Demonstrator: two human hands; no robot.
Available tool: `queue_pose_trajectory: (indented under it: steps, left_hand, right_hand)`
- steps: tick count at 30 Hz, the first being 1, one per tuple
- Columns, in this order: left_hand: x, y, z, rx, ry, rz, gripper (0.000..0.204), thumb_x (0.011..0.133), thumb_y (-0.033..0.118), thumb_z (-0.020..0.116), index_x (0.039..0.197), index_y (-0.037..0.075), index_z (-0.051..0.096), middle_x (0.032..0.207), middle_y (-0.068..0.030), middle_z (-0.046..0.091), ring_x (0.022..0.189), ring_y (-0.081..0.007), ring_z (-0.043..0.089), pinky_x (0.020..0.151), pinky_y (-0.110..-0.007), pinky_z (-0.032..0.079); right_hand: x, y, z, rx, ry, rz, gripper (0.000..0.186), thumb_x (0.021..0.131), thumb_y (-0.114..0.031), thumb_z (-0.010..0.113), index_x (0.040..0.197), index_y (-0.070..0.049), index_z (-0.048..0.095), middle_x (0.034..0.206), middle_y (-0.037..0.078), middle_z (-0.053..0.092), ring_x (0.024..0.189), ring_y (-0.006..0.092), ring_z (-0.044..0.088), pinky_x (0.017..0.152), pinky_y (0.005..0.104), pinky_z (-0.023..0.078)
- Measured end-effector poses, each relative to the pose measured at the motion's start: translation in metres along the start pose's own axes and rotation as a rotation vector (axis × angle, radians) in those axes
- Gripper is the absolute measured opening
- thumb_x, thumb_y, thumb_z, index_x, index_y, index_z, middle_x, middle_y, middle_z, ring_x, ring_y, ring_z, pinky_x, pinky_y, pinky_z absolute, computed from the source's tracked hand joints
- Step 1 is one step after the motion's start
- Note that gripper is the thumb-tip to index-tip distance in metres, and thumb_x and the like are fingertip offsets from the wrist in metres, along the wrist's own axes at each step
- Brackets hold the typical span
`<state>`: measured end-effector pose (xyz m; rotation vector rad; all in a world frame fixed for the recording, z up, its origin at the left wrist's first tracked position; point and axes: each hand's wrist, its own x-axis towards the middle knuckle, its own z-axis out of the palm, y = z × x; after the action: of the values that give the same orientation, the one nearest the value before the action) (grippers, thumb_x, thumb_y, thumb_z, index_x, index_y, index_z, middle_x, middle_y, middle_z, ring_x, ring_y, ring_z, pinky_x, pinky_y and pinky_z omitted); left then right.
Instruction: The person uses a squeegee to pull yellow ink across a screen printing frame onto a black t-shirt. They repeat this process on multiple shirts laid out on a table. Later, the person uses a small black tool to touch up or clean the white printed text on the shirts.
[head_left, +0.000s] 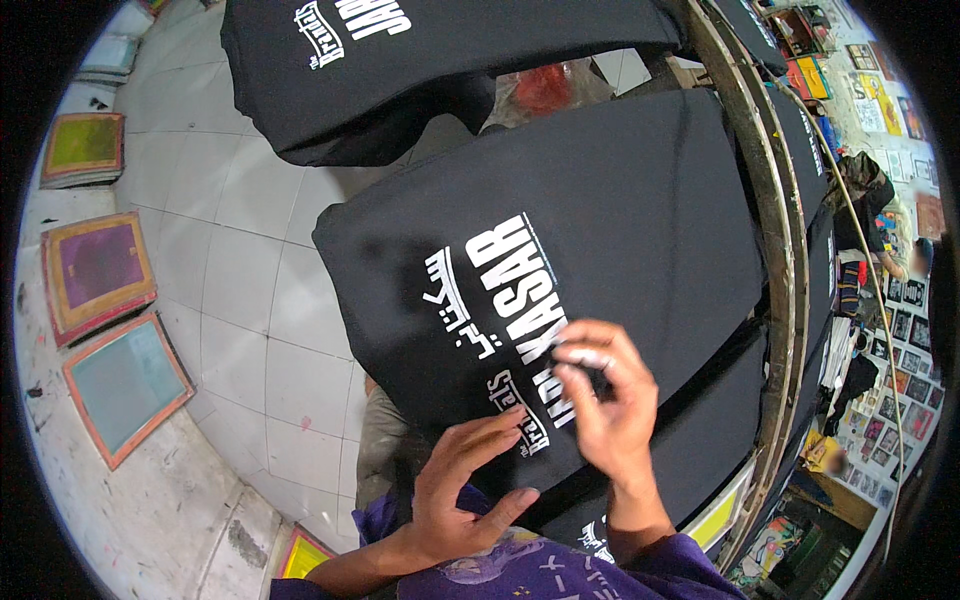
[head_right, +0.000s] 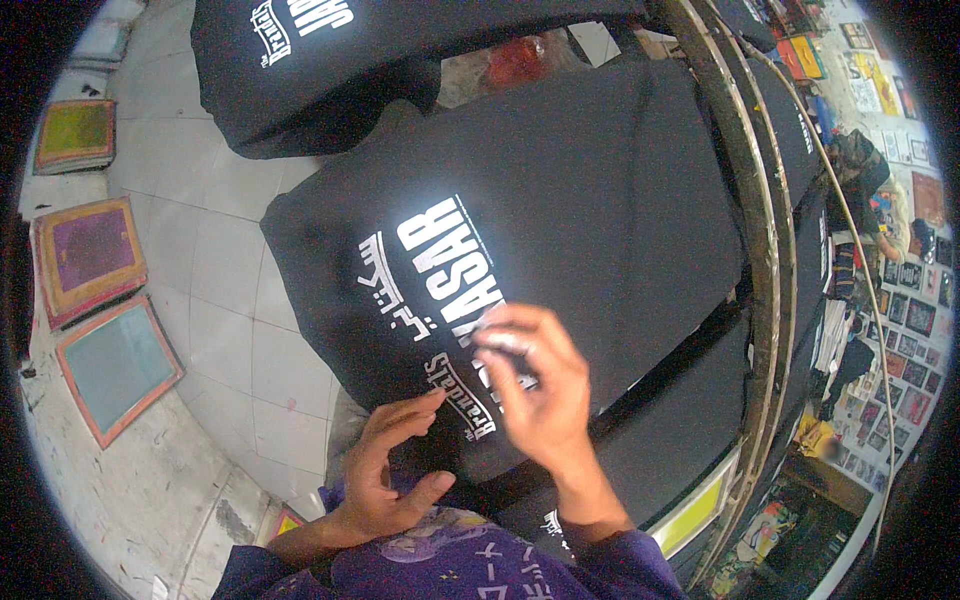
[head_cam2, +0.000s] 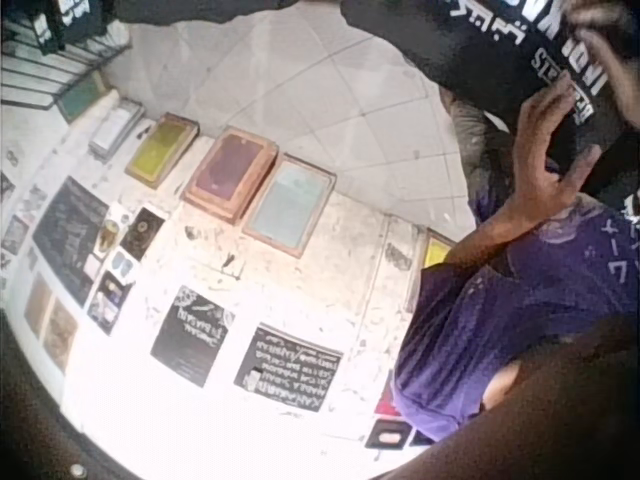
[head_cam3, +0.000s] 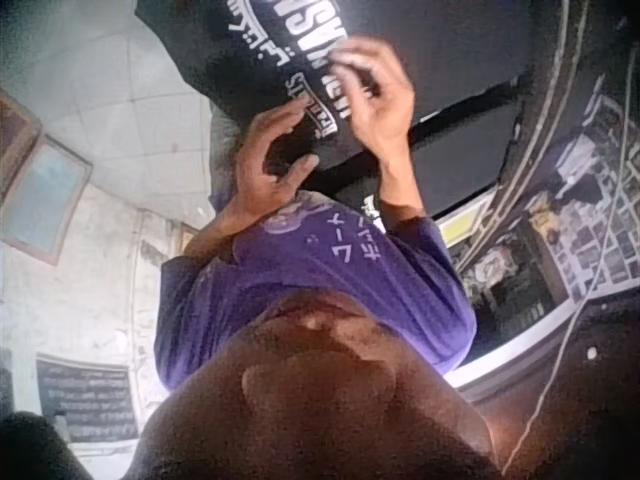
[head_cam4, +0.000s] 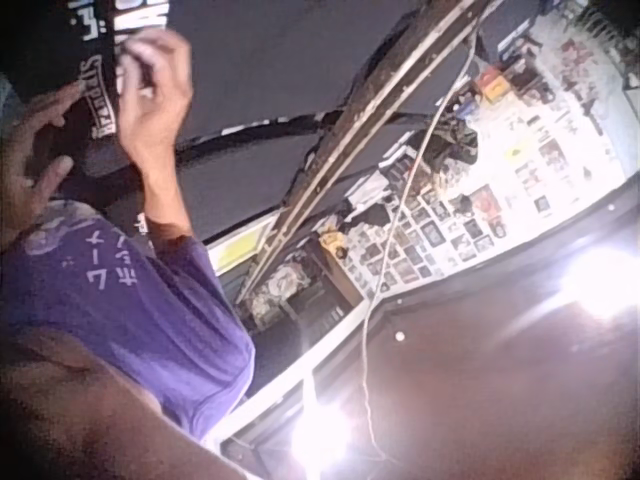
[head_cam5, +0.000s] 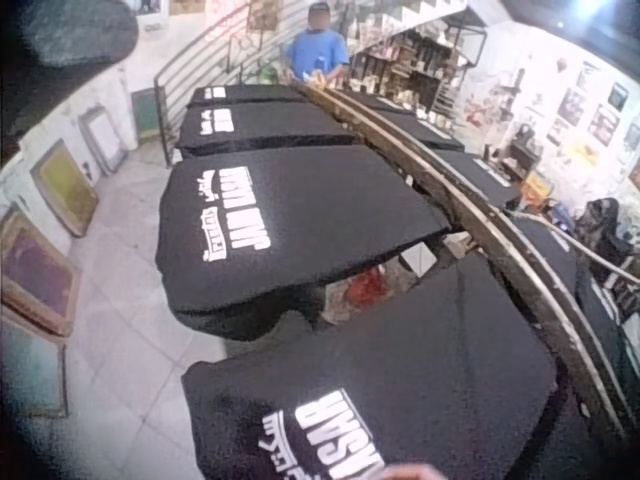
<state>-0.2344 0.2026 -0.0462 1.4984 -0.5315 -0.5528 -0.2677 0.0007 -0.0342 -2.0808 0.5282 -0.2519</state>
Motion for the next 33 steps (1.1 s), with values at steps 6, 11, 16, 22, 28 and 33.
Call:
queue_pose_trajectory:
  steps: [6, 11, 16, 22, 28, 33]
  left_hand:
    - [-0.009, -0.010, -0.017, -0.082, 0.219, -0.105, 0.045, 0.090, 0.012, 0.077, 0.129, -0.004, 0.061, 0.129, -0.0213, 0.068, 0.113, -0.0272, 0.068, 0.092, -0.035, 0.052]
    - [-0.013, -0.017, -0.029, 0.028, 0.311, -0.153, 0.039, 0.099, 0.016, 0.067, 0.132, -0.004, 0.059, 0.125, -0.0176, 0.067, 0.105, -0.0238, 0.067, 0.090, -0.035, 0.051]
    - [-0.019, -0.024, -0.033, 0.028, 0.350, -0.191, 0.035, 0.101, 0.012, 0.063, 0.131, -0.005, 0.058, 0.123, -0.0169, 0.068, 0.103, -0.0227, 0.068, 0.092, -0.035, 0.053]
    - [-0.018, -0.025, -0.031, 0.007, 0.409, -0.213, 0.036, 0.096, 0.003, 0.067, 0.131, -0.003, 0.059, 0.118, -0.0185, 0.071, 0.100, -0.0204, 0.068, 0.088, -0.032, 0.051]
    - [-0.018, -0.025, -0.031, 0.009, 0.421, -0.225, 0.036, 0.096, 0.001, 0.067, 0.131, -0.003, 0.059, 0.118, -0.0183, 0.071, 0.100, -0.0200, 0.068, 0.088, -0.032, 0.051]
    - [-0.019, -0.026, -0.031, 0.000, 0.430, -0.227, 0.036, 0.096, 0.000, 0.066, 0.131, -0.003, 0.059, 0.118, -0.0182, 0.071, 0.100, -0.0196, 0.068, 0.089, -0.032, 0.052]
  right_hand:
    - [0.033, 0.018, -0.016, -0.264, 0.136, -0.034, 0.018, 0.086, 0.001, 0.077, 0.104, -0.001, 0.076, 0.105, 0.013, 0.072, 0.096, 0.0233, 0.071, 0.086, 0.0313, 0.054]
    - [0.048, 0.027, -0.010, -0.287, 0.089, -0.084, 0.022, 0.086, -0.001, 0.077, 0.108, -0.002, 0.076, 0.103, 0.013, 0.075, 0.094, 0.0238, 0.074, 0.084, 0.0314, 0.056]
    - [0.055, 0.037, 0.001, -0.209, 0.076, -0.018, 0.023, 0.088, -0.004, 0.077, 0.111, -0.002, 0.073, 0.106, 0.013, 0.076, 0.096, 0.0259, 0.075, 0.083, 0.0329, 0.057]
    - [0.060, 0.040, 0.006, -0.282, 0.083, -0.071, 0.024, 0.089, -0.005, 0.076, 0.112, -0.003, 0.072, 0.108, 0.014, 0.076, 0.098, 0.0268, 0.075, 0.084, 0.0335, 0.057]
    - [0.057, 0.042, 0.009, -0.282, 0.098, -0.020, 0.027, 0.088, -0.007, 0.078, 0.114, -0.003, 0.071, 0.108, 0.014, 0.076, 0.099, 0.0261, 0.076, 0.085, 0.0330, 0.057]
    - [0.063, 0.042, 0.007, -0.279, 0.179, -0.068, 0.029, 0.087, -0.006, 0.079, 0.115, -0.004, 0.070, 0.109, 0.014, 0.076, 0.098, 0.0245, 0.076, 0.083, 0.0334, 0.057]
